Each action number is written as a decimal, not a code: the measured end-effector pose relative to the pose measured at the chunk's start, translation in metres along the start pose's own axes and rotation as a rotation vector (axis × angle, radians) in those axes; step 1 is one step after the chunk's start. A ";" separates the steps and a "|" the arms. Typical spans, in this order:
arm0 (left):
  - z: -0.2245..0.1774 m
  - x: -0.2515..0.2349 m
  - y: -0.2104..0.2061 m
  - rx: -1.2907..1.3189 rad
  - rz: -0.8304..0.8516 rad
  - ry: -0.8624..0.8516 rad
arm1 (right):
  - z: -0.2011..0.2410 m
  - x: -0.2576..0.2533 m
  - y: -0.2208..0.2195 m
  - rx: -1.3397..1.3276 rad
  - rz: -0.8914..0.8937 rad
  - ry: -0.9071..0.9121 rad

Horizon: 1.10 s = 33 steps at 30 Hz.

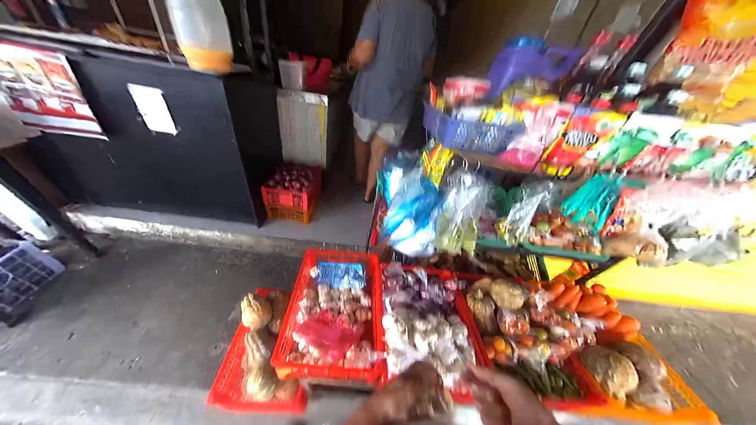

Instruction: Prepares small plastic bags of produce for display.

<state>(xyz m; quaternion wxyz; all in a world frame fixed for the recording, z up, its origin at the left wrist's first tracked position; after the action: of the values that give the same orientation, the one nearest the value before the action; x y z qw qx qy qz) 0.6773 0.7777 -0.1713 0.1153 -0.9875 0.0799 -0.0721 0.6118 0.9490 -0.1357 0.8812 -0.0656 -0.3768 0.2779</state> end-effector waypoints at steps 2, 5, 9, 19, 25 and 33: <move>-0.017 0.008 0.003 0.006 -0.027 0.055 | 0.013 0.003 -0.018 -0.070 -0.057 0.003; -0.013 0.004 0.009 -0.123 0.022 -0.044 | 0.026 0.001 -0.035 -0.104 0.009 -0.012; -0.016 0.012 0.030 -0.569 -0.057 -0.262 | 0.021 -0.012 -0.050 -0.229 0.145 -0.033; -0.011 0.015 0.064 -1.213 -0.237 -0.246 | -0.025 -0.062 -0.053 -0.591 0.155 -0.180; -0.021 0.005 0.068 -1.195 -0.201 -0.232 | -0.019 -0.058 -0.054 -0.622 0.147 -0.144; -0.033 0.000 0.072 -1.212 -0.228 -0.223 | -0.009 -0.057 -0.054 -0.660 0.210 -0.119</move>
<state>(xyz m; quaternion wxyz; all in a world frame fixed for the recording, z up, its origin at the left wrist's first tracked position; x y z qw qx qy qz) 0.6615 0.7014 -0.1572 -0.4660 -0.8813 -0.0116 0.0776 0.6098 0.8744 -0.1602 0.7557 -0.3689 -0.4882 0.2335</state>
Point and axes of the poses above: each hand's wrist, its own x-axis away from the middle knuckle, its own y-axis out of the back of the hand, z = x × y, the point moved 5 cm from there along -x, towards the middle knuckle, and after that the axes turned 2 degrees about -y, right-handed, at the moved point
